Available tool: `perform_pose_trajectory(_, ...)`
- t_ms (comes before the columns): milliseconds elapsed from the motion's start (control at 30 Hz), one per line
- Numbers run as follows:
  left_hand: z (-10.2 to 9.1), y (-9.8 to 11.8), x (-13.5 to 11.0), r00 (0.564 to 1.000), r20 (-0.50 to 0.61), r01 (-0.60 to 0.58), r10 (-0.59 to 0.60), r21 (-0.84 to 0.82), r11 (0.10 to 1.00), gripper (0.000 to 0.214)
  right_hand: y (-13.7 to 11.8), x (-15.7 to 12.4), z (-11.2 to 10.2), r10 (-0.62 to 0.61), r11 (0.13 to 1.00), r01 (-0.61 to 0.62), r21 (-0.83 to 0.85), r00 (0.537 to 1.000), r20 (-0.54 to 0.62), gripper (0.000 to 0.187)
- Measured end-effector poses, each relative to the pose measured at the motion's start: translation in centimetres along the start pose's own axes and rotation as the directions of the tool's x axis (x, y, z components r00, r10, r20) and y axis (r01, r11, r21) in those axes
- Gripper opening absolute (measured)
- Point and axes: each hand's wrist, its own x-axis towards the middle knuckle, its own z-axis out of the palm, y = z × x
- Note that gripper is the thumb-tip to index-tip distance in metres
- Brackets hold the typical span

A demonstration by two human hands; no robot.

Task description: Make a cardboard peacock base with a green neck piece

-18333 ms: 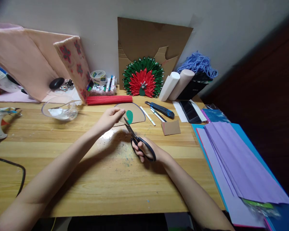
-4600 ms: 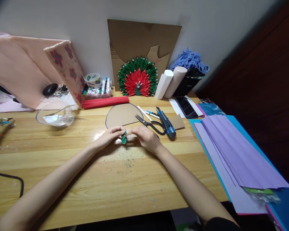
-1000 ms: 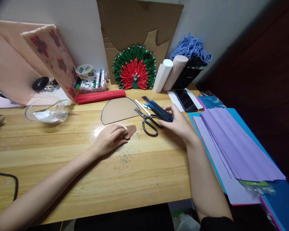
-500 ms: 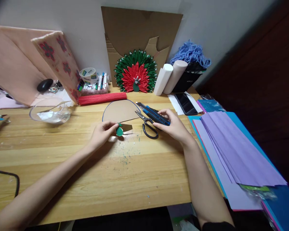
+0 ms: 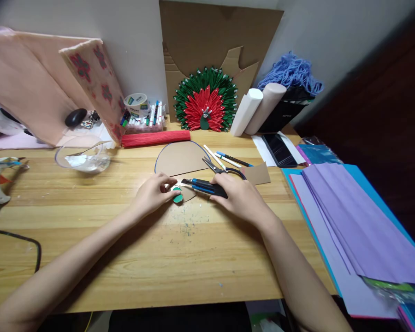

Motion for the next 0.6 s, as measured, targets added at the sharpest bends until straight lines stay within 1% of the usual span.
perform_pose_trajectory(133, 0.1, -0.4, -0.4, 1.000, 0.011, -0.015, 0.015, 0.008, 1.000, 0.022, -1.0, 0.0, 0.2, -0.066, 0.992, 0.069, -0.102, 0.997, 0.026, 0.017)
perform_pose_trajectory(300, 0.4, -0.4, -0.8, 0.998, -0.030, -0.061, 0.061, 0.006, 0.998, 0.015, -0.4, 0.2, -0.2, -0.215, 0.954, 0.216, -0.208, 0.976, 0.027, 0.013)
perform_pose_trajectory(467, 0.1, 0.3, -1.4, 0.999, -0.004, -0.051, 0.052, 0.081, 0.995, 0.021, 0.5, 1.3, -0.6, -0.322, 0.924, 0.331, -0.194, 0.944, 0.076, 0.014)
perform_pose_trajectory(600, 0.1, 0.9, -1.9, 1.000, -0.015, -0.021, 0.023, 0.124, 0.992, 0.029, 1.1, 2.1, -0.8, -0.363, 0.899, 0.388, -0.204, 0.920, 0.148, 0.011)
